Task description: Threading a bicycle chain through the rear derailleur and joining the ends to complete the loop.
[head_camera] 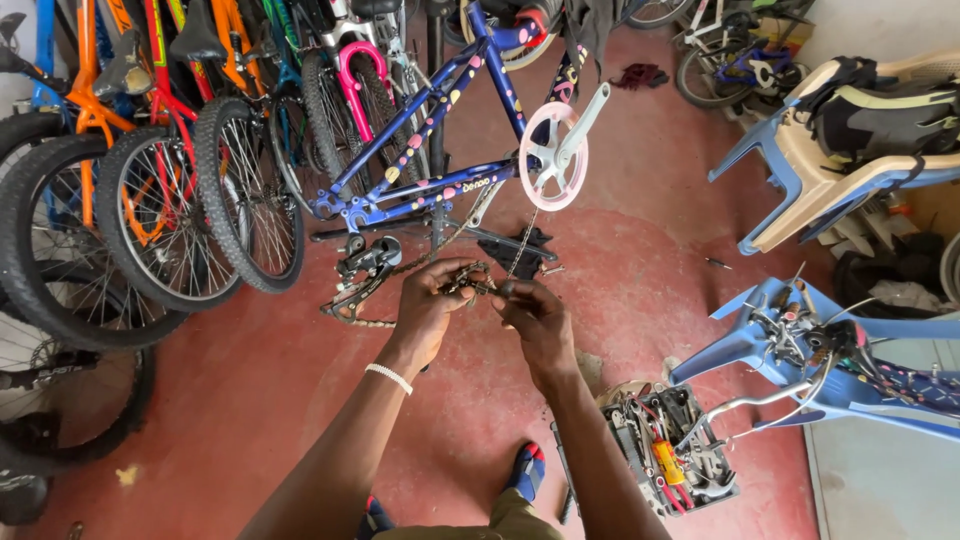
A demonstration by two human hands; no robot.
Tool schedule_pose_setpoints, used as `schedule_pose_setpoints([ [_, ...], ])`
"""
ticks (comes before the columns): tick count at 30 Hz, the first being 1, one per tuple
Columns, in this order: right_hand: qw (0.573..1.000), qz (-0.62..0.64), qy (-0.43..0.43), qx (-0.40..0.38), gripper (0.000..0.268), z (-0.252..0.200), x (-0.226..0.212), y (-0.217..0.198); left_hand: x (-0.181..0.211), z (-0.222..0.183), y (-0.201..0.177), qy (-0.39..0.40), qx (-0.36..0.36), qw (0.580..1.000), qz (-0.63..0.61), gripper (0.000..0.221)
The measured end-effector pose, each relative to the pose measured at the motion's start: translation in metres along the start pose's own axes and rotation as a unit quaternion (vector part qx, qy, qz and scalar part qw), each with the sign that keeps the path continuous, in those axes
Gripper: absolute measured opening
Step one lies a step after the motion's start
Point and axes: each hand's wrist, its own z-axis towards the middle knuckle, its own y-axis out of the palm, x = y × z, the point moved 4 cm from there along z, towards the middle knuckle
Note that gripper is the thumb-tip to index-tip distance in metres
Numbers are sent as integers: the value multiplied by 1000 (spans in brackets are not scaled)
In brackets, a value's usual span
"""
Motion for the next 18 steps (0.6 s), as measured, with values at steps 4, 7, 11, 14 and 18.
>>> schedule_pose_setpoints([
  [4,999,34,22,-34,29,-3,-10,1,-2,1,-4,-13,14,1000,7,34],
  [7,982,115,141,48,28,-2,-10,-1,5,-1,0,-14,15,1000,5,34],
  [11,955,90,277,-50,43,-2,1,6,3,-1,-1,-14,-13,1000,0,33],
  [14,952,108,273,-84,32,1,6,7,5,-1,-1,-20,-22,1000,-2,35],
  [18,945,142,270,-114,18,2,8,7,15,-7,5,-29,-34,999,21,29],
])
